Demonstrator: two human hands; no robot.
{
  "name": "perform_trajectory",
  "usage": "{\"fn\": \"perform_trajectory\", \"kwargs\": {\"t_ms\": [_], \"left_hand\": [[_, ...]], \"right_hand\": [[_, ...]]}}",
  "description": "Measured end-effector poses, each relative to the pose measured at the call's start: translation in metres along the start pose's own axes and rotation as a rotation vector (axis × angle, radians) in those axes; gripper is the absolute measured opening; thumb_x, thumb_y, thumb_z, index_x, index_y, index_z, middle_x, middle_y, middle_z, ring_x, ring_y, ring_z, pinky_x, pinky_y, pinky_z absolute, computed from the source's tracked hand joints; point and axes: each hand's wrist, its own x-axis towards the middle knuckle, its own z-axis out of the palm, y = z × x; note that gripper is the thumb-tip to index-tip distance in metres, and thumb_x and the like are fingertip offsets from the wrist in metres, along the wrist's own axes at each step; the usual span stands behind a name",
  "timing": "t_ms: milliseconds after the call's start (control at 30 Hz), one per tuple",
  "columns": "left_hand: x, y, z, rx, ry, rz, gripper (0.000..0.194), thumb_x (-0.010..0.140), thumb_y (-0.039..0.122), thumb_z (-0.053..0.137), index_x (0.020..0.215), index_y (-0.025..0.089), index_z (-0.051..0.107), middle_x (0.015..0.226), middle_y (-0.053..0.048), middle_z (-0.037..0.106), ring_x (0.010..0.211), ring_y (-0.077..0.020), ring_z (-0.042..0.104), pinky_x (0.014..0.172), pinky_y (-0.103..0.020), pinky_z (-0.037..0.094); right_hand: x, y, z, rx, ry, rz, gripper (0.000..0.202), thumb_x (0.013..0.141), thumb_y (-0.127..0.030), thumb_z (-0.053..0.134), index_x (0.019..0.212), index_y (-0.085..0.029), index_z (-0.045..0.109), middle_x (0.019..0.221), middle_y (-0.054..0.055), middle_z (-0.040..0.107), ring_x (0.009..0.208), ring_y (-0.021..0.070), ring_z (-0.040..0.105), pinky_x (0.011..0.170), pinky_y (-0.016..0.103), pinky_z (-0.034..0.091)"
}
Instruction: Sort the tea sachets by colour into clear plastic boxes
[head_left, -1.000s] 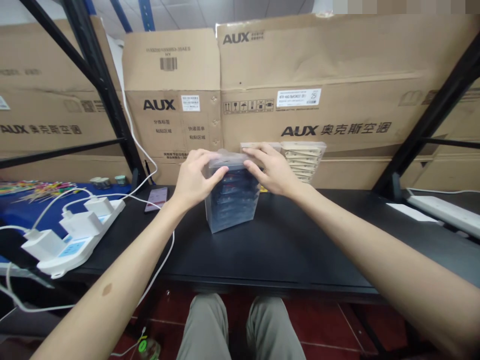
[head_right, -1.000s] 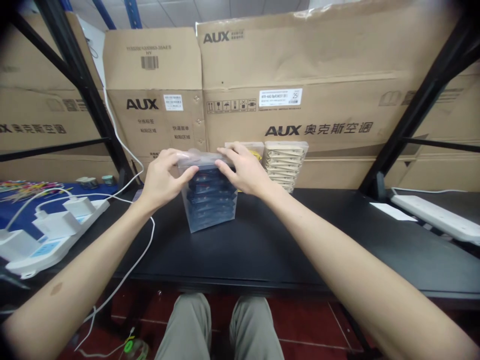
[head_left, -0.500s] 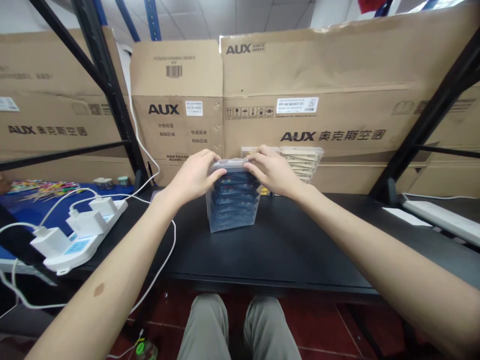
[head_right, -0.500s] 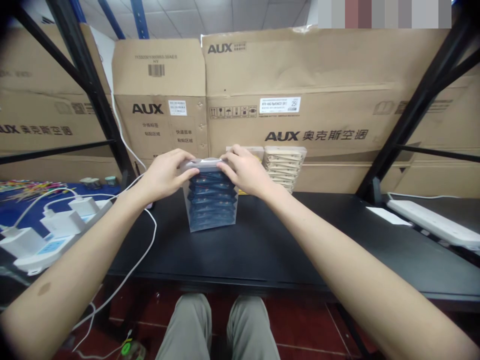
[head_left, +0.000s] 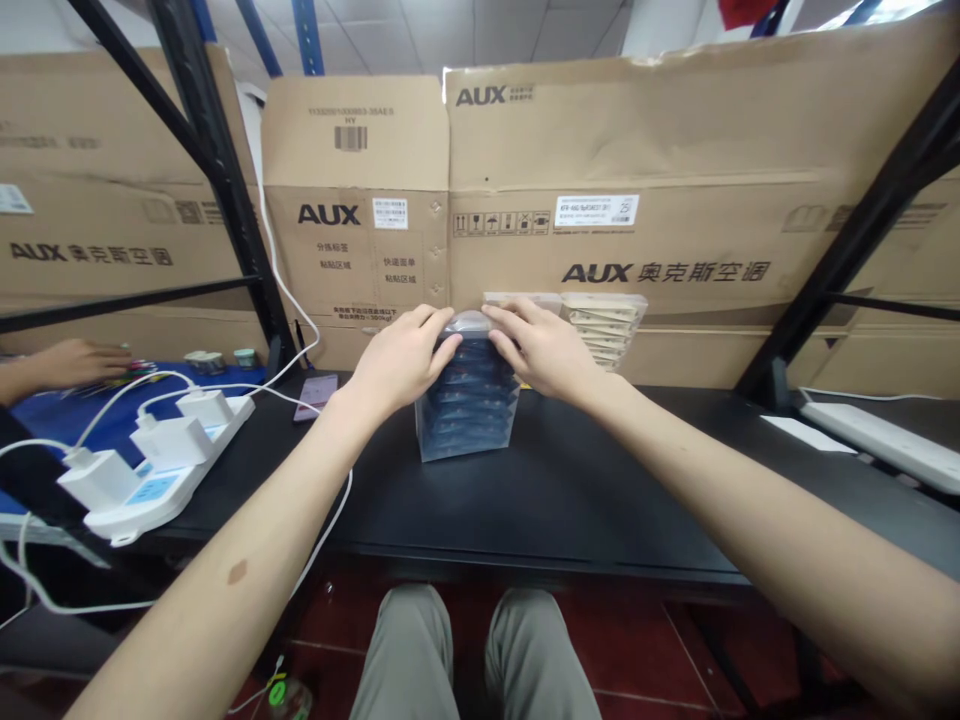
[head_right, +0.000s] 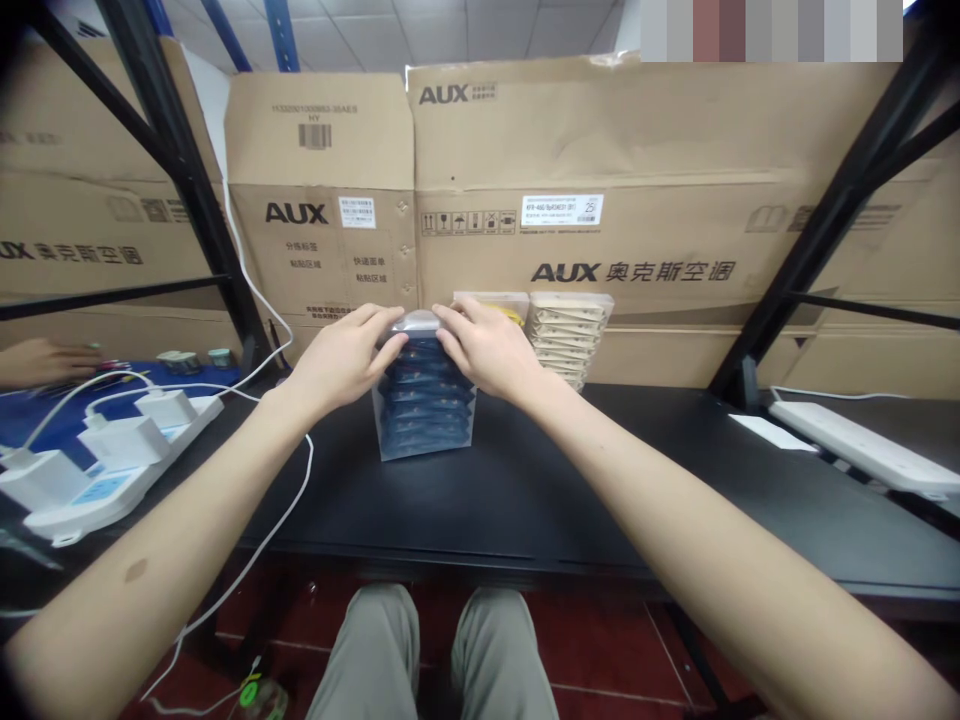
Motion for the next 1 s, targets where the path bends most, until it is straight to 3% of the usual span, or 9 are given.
{"fn": "perform_trajectory", "kwargs": {"t_ms": [100,300,500,700,767,900,1000], "left_hand": [[0.001,0.004,0.004,0.014,0.021,-0.022,0.044,0.100,0.039,0.037,0.137,0.018,0.051,0.125,-0.011,0.062,0.116,-0.0255,0.059,0.099,-0.041,0.048],[0.004,0.010,0.007,-0.001,0.045,-0.136,0.037,0.096,0.041,0.044,0.119,0.020,0.064,0.121,-0.008,0.064,0.112,-0.0271,0.059,0.096,-0.043,0.050],[0.006,0.010,0.013,-0.009,0.062,-0.154,0.045,0.094,0.041,0.048,0.127,0.013,0.060,0.123,-0.013,0.061,0.116,-0.0307,0.052,0.103,-0.049,0.047],[0.007,0.004,0.024,-0.082,0.135,-0.183,0.046,0.088,0.042,0.059,0.123,0.012,0.061,0.122,-0.014,0.056,0.118,-0.0298,0.051,0.109,-0.048,0.043],[0.004,0.000,0.030,-0.134,0.189,-0.194,0.049,0.086,0.039,0.062,0.127,0.013,0.058,0.126,-0.015,0.052,0.123,-0.0295,0.050,0.111,-0.047,0.041],[-0.012,-0.002,0.047,-0.269,0.359,-0.254,0.066,0.084,0.036,0.064,0.142,0.019,0.038,0.143,-0.016,0.039,0.140,-0.0274,0.037,0.117,-0.047,0.035],[-0.030,0.001,0.063,-0.395,0.377,-0.380,0.082,0.084,0.039,0.065,0.151,0.022,0.020,0.147,-0.019,0.035,0.139,-0.0276,0.041,0.113,-0.048,0.040]], "right_hand": [[-0.001,-0.003,0.005,-0.001,0.009,0.010,0.043,0.101,-0.036,0.037,0.132,-0.015,0.059,0.126,0.014,0.058,0.110,0.0274,0.061,0.097,0.044,0.050],[-0.002,-0.005,0.012,0.023,0.004,0.039,0.045,0.100,-0.037,0.040,0.134,-0.011,0.056,0.130,0.015,0.061,0.120,0.0295,0.057,0.105,0.047,0.046],[-0.003,-0.006,0.013,0.052,-0.037,0.096,0.051,0.098,-0.035,0.046,0.140,-0.007,0.050,0.142,0.018,0.055,0.134,0.0307,0.049,0.114,0.049,0.038],[0.008,-0.004,0.008,0.141,-0.122,0.144,0.054,0.097,-0.043,0.048,0.140,-0.011,0.053,0.146,0.016,0.053,0.138,0.0301,0.045,0.117,0.051,0.033],[0.011,-0.002,0.010,0.202,-0.129,0.184,0.058,0.095,-0.045,0.050,0.142,-0.011,0.050,0.150,0.017,0.047,0.142,0.0302,0.040,0.119,0.051,0.029],[0.005,0.001,0.023,0.387,-0.050,0.360,0.078,0.091,-0.049,0.055,0.154,-0.011,0.029,0.160,0.019,0.027,0.150,0.0294,0.023,0.122,0.052,0.021],[-0.011,-0.002,0.040,0.558,0.030,0.501,0.084,0.090,-0.046,0.058,0.157,-0.013,0.019,0.160,0.019,0.028,0.148,0.0295,0.028,0.118,0.053,0.028]]}}
